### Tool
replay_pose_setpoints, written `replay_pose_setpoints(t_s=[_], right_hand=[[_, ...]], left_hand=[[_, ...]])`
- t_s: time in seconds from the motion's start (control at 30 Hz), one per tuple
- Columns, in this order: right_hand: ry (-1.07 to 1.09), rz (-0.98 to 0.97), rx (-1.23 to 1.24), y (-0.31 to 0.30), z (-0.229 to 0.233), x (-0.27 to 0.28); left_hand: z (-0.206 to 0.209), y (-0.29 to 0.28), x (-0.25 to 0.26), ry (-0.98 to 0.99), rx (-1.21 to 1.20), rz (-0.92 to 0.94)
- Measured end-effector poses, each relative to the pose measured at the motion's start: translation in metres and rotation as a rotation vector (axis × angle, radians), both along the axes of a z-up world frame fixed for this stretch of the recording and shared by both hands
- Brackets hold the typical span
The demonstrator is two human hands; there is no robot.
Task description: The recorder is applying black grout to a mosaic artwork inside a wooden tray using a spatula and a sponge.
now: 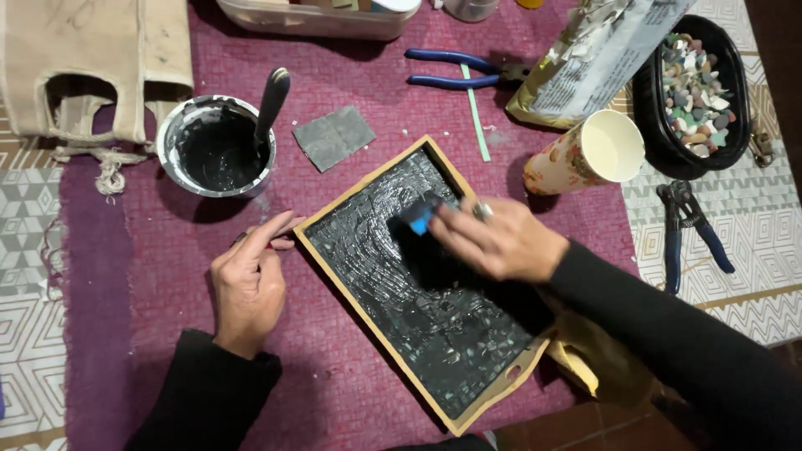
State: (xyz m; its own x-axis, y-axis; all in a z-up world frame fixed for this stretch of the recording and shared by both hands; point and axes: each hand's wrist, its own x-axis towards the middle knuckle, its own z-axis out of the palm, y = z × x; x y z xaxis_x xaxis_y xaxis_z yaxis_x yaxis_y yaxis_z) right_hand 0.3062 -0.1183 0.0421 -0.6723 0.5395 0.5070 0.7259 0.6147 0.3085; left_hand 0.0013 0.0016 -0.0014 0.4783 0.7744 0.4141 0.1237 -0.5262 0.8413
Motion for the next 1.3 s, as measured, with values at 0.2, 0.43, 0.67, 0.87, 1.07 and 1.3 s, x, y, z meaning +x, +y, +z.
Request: replay_pose_setpoints(t_s=[0.2, 0.43, 0.67, 0.87, 1.07, 1.3], right_hand=[[0.074, 0.002, -0.050, 0.023, -0.001, -0.006], [-0.075, 0.018, -0.125, -0.052, -0.014, -0.002], [-0.118, 0.016, -0.179, -0.103, 0.021, -0.020], [-0.049, -0.045, -0.057, -0.065, 0.009, -0.001], [-0.005, -0.101, 0.046, 0.004, -0.003, 0.003], [-0.057, -0.172, -0.075, -0.049, -0.016, -0.003]], left_hand=[[-0.005, 0.003, -0.002, 0.009, -0.027, 0.001], [0.000, 0.002, -0.003, -0.009, -0.050, -0.027], [-0.009, 0.003, -0.004, 0.026, -0.049, -0.020], [-0.007, 0.002, -0.002, 0.026, -0.016, -0.007], [-0.004, 0.001, -0.003, 0.024, -0.023, 0.000], [-0.003, 0.002, -0.005, 0.025, -0.053, -0.008]])
